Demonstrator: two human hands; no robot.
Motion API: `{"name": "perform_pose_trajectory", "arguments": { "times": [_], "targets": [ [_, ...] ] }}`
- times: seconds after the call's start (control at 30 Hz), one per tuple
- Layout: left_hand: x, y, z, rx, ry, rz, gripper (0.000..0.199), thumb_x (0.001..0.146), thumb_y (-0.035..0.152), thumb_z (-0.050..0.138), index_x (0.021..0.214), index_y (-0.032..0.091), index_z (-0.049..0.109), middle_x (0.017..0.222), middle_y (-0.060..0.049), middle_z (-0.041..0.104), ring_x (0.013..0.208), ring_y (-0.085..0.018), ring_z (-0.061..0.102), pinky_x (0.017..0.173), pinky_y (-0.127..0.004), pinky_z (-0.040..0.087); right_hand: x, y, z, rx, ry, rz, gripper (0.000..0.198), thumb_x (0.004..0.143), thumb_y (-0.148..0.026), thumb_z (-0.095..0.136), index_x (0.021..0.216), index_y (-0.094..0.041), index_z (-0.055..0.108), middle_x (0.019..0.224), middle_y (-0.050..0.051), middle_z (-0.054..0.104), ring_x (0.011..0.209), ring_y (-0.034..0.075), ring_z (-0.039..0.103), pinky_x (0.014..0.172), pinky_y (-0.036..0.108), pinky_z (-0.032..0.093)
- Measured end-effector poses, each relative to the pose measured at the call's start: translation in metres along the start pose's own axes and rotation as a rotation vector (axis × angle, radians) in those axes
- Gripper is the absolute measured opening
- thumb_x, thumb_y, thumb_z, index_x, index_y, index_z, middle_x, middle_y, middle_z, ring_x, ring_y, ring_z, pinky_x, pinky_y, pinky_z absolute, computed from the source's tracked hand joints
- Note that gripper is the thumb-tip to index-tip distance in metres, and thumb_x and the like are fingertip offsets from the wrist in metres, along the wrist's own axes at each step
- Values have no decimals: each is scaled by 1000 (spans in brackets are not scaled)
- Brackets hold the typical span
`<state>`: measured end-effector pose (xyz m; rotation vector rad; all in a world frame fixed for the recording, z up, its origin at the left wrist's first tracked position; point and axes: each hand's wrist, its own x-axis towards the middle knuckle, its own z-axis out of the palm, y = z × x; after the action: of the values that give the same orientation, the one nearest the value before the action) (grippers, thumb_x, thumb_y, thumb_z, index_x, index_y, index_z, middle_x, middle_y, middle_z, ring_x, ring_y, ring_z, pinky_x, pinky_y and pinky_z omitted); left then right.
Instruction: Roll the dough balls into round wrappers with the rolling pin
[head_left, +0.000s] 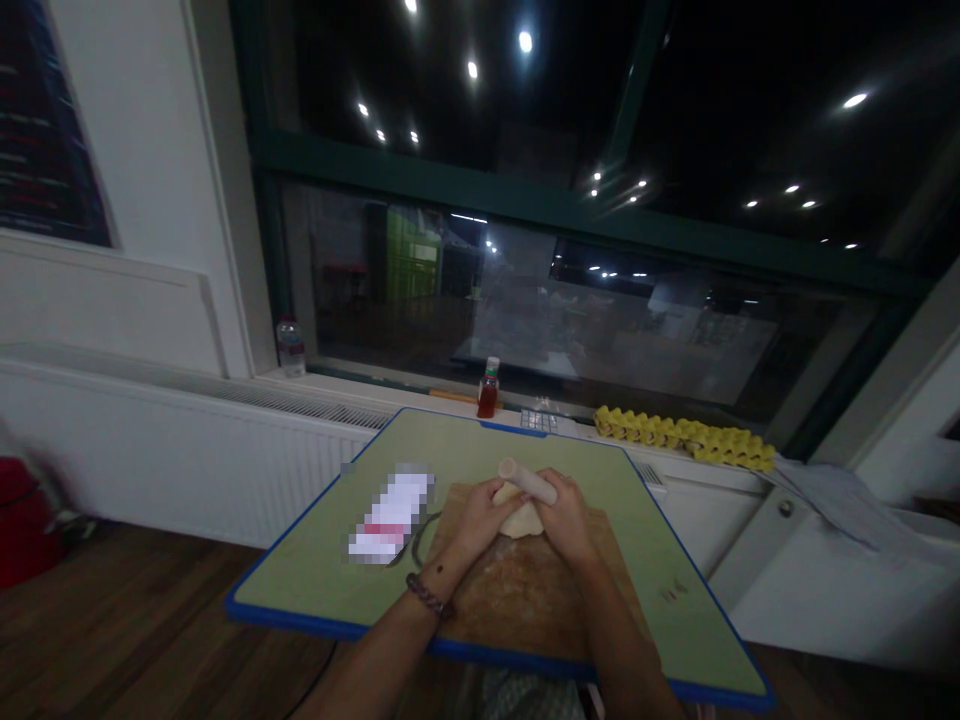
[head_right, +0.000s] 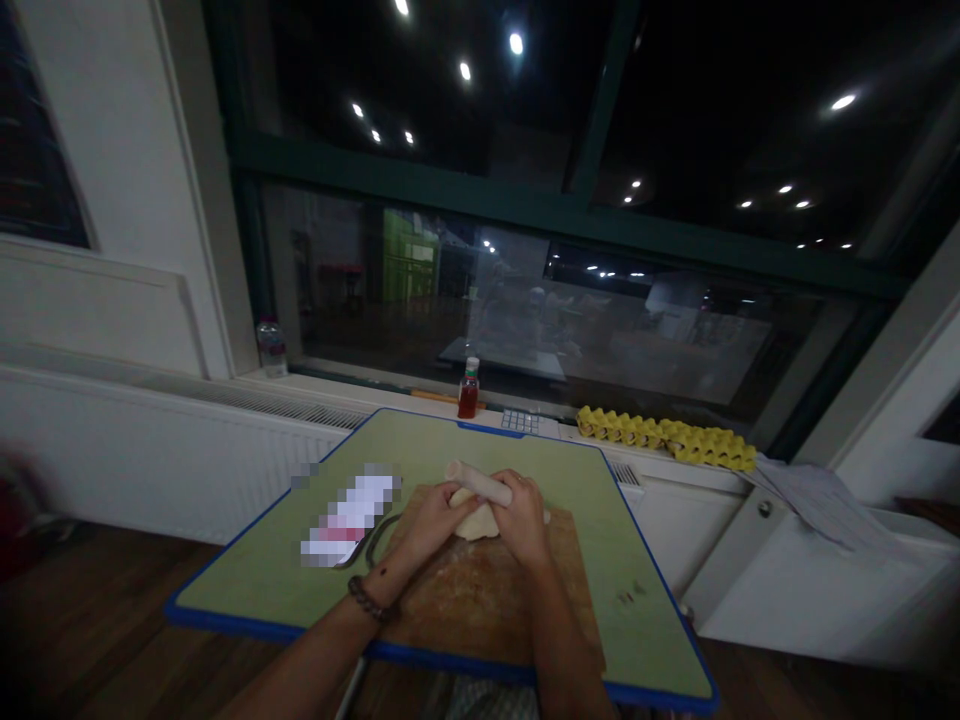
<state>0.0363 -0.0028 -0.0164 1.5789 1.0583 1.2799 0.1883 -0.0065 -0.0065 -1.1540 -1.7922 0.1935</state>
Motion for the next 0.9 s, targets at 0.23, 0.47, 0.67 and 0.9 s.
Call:
{"name": "perform_pose_trajectory", "arguments": {
  "times": [0.23, 0.47, 0.67, 0.9],
  "targets": [
    [-3, 7, -2, 2, -23, 51, 34, 80, 45, 58, 90, 13, 68, 90, -7, 73, 79, -21, 64, 68, -28, 50, 2, 3, 0, 142, -22, 42, 11, 77, -21, 56, 77, -19, 66, 75, 2, 68, 67, 16, 57, 63, 24, 43],
    [-16, 40, -13, 165, 27, 47, 35, 85, 45, 50, 85, 16, 69, 82, -5, 73, 75, -19, 63, 67, -26, 48, 3, -6, -11, 228, 97, 119, 16, 81, -29, 54, 87, -19, 65, 84, 2, 67, 74, 17, 58, 66, 25, 44],
    [-15, 37, -14, 261, 72, 46, 33, 88, 39, 46, 86, 15, 68, 78, -4, 71, 68, -17, 61, 60, -24, 43, 4, -2, -9, 47, -5, 8, 11, 82, -24, 54, 77, -21, 64, 79, 1, 64, 75, 16, 57, 68, 26, 41],
    [-14, 25, -16, 480, 127, 37, 36, 89, 43, 45, 80, 17, 68, 68, -4, 68, 61, -18, 59, 54, -25, 36, 4, 4, -3, -39, -32, -23, 15, 78, -15, 50, 75, -19, 64, 76, 2, 64, 70, 15, 55, 64, 25, 37]
  ]
}}
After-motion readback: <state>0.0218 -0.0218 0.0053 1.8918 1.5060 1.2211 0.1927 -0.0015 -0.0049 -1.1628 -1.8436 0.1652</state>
